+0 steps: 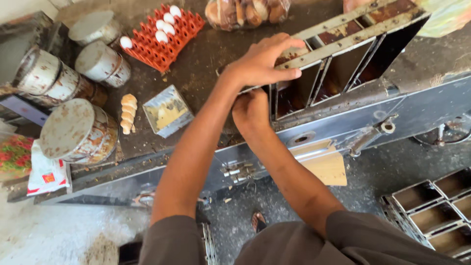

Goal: The person repeatedly scrapes the interior of metal loaf pans with a small rectangular block, likely butter or shortening, to remove residue. The person moves the pans between the counter and the floor, then returns them to the counter to continue scraping.

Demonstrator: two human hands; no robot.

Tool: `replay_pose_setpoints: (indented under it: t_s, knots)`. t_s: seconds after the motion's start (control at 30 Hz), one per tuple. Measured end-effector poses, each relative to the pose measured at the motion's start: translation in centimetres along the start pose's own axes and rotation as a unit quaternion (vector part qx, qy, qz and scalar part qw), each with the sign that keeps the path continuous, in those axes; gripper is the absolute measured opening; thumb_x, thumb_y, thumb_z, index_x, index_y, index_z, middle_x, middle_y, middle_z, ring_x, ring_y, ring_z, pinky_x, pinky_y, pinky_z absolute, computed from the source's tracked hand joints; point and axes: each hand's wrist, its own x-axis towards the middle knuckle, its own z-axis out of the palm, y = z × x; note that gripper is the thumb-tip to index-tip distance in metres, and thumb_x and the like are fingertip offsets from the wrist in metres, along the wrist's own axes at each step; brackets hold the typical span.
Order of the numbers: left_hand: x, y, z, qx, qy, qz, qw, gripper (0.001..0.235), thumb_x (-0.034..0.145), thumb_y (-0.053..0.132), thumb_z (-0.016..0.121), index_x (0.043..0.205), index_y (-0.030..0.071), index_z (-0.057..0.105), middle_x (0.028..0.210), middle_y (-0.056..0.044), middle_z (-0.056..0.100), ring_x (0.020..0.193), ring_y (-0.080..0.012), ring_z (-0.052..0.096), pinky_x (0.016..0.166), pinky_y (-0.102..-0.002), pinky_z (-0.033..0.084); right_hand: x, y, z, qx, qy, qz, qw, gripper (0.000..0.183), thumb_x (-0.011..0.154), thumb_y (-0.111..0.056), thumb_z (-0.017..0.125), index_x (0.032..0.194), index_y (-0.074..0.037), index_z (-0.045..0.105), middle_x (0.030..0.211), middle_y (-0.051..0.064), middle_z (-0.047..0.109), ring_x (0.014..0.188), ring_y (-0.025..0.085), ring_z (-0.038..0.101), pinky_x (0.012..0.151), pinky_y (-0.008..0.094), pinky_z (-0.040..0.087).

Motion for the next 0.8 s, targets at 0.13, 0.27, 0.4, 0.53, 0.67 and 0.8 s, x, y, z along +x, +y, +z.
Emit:
replay_pose_setpoints:
  t_s: [0.13, 0.27, 0.4, 0.53, 0.67, 0.8]
  knots:
    - [-1.2, 0.0, 2.2, -0.006, 0.074, 0.036, 0.997, 0.055, 0.091, 0.048, 0.079, 0.138, 0.027, 0.06, 0.149, -0.015, 0.052, 0.137, -0.0397, 0.053, 0.113, -0.047, 0.044, -3.9, -2.4, 1.6, 0.02, -0.025, 0.02, 0.999, 0.028, 0.091, -0.006, 0.057, 0.117, 0.001, 0.064, 0.116, 0.012, 0.07, 0.113, 0.029, 0.066, 0.106, 0.044, 0.05]
    - [-0.5, -1.6, 1.7, -0.013, 0.11, 0.097, 0.989, 0.047, 0.097, 0.046, 0.08, 0.136, 0.026, 0.061, 0.154, -0.013, 0.05, 0.141, -0.0383, 0.052, 0.115, -0.046, 0.045, -8.3, -4.4, 1.9, -0.119, -0.022, 0.023, 0.992, 0.021, 0.1, -0.006, 0.061, 0.115, 0.005, 0.068, 0.111, 0.012, 0.073, 0.107, 0.027, 0.069, 0.108, 0.044, 0.052]
    - [-0.1, -2.7, 1.9, -0.026, 0.116, 0.114, 0.986, 0.048, 0.097, 0.046, 0.079, 0.135, 0.022, 0.061, 0.142, -0.015, 0.059, 0.128, -0.0376, 0.06, 0.105, -0.046, 0.049, -10.5, -4.9, 0.5, -0.345, -0.013, -0.069, 0.936, 0.019, 0.104, -0.007, 0.061, 0.112, 0.008, 0.071, 0.107, 0.013, 0.075, 0.103, 0.023, 0.07, 0.101, 0.038, 0.054]
    - [0.0, -3.4, 2.4, -0.014, 0.105, 0.094, 0.99, 0.051, 0.099, 0.051, 0.078, 0.132, 0.014, 0.063, 0.12, -0.013, 0.073, 0.105, -0.032, 0.072, 0.089, -0.044, 0.055, -10.4, -4.5, 0.1, -0.484, -0.015, -0.07, 0.872, 0.018, 0.107, -0.008, 0.062, 0.112, 0.006, 0.072, 0.107, 0.011, 0.073, 0.099, 0.016, 0.067, 0.095, 0.033, 0.055]
    - [-0.1, -2.8, 4.0, -0.06, 0.024, -0.022, 0.998, 0.053, 0.099, 0.057, 0.073, 0.123, 0.01, 0.068, 0.103, -0.01, 0.076, 0.089, -0.0246, 0.075, 0.08, -0.039, 0.059, -11.2, -6.4, 0.7, -0.518, -0.079, -0.09, 0.847, 0.017, 0.108, -0.011, 0.063, 0.109, 0.004, 0.071, 0.109, 0.009, 0.072, 0.101, 0.015, 0.069, 0.095, 0.032, 0.057]
    - [-0.5, -2.2, 3.4, -0.034, 0.057, 0.0, 0.998, 0.055, 0.097, 0.056, 0.076, 0.123, 0.008, 0.068, 0.101, -0.011, 0.076, 0.085, -0.0259, 0.075, 0.078, -0.039, 0.059, -10.3, -8.2, 1.5, -0.519, -0.093, -0.097, 0.844, 0.017, 0.109, -0.011, 0.064, 0.109, 0.004, 0.071, 0.107, 0.008, 0.071, 0.096, 0.013, 0.067, 0.092, 0.03, 0.056]
